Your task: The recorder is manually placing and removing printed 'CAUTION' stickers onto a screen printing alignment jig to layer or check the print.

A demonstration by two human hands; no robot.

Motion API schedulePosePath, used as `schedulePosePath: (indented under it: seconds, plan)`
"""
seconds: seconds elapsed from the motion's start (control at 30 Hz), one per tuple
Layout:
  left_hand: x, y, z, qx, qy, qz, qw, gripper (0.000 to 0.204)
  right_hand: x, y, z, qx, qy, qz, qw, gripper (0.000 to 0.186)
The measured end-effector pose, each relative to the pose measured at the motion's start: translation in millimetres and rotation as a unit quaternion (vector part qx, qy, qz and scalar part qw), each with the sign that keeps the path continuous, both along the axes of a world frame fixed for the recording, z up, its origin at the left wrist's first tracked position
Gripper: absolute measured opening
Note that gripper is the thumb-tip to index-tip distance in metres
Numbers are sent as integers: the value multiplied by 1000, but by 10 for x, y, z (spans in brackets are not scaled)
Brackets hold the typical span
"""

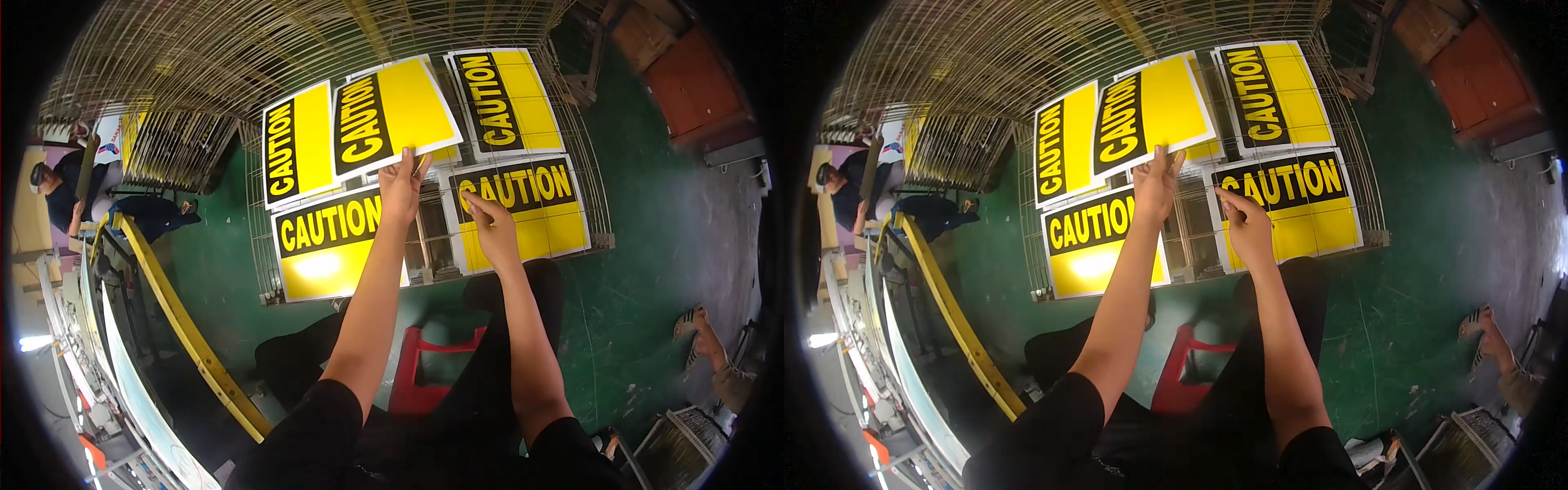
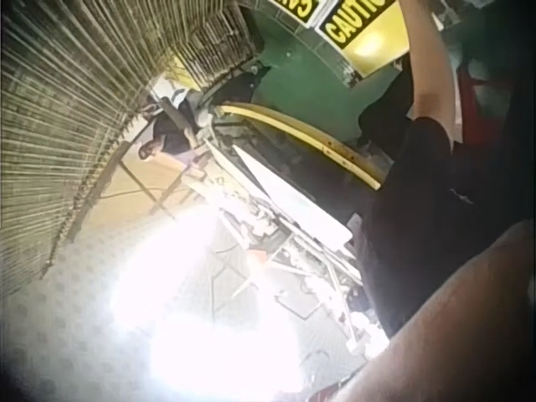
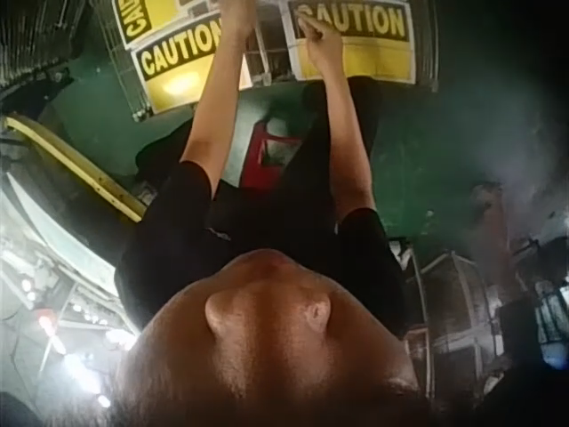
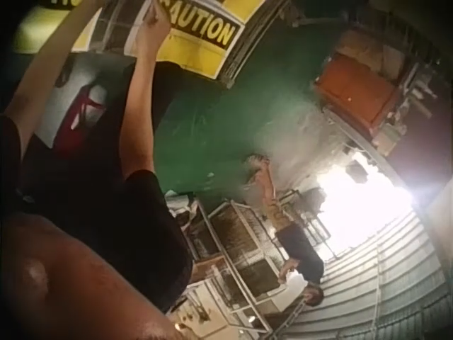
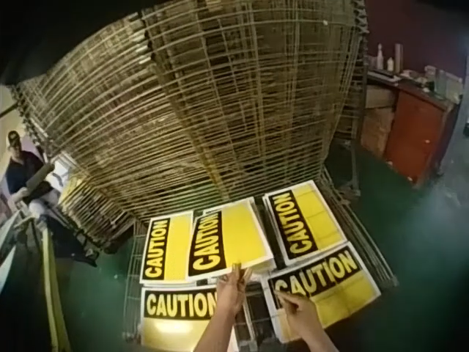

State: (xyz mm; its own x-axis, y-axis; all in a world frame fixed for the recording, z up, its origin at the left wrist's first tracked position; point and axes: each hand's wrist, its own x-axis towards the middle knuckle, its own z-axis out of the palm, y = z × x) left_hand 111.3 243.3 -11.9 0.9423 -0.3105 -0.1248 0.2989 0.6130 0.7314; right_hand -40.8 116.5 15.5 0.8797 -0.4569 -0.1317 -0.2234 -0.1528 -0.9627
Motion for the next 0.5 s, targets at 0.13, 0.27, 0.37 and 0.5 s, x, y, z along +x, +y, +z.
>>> schedulePosePath:
  seconds: [0.13,0.27,0.37,0.5]
  plan:
    - [124,-314,-235,-20,19,1,1000,14,15,-61,-88,-10,3,-6,1000,28]
    - [203,-433,-257,-28,32,12,999,14,20,-71,-165,7,2,-7,1000,28]
    - [216,-476,-214,-27,47,5,999,13,5,-72,-207,10,-2,-10,1000,27]
    - [305,-410,-290,-28,32,-7,999,17,28,-29,-170,5,0,-1,1000,27]
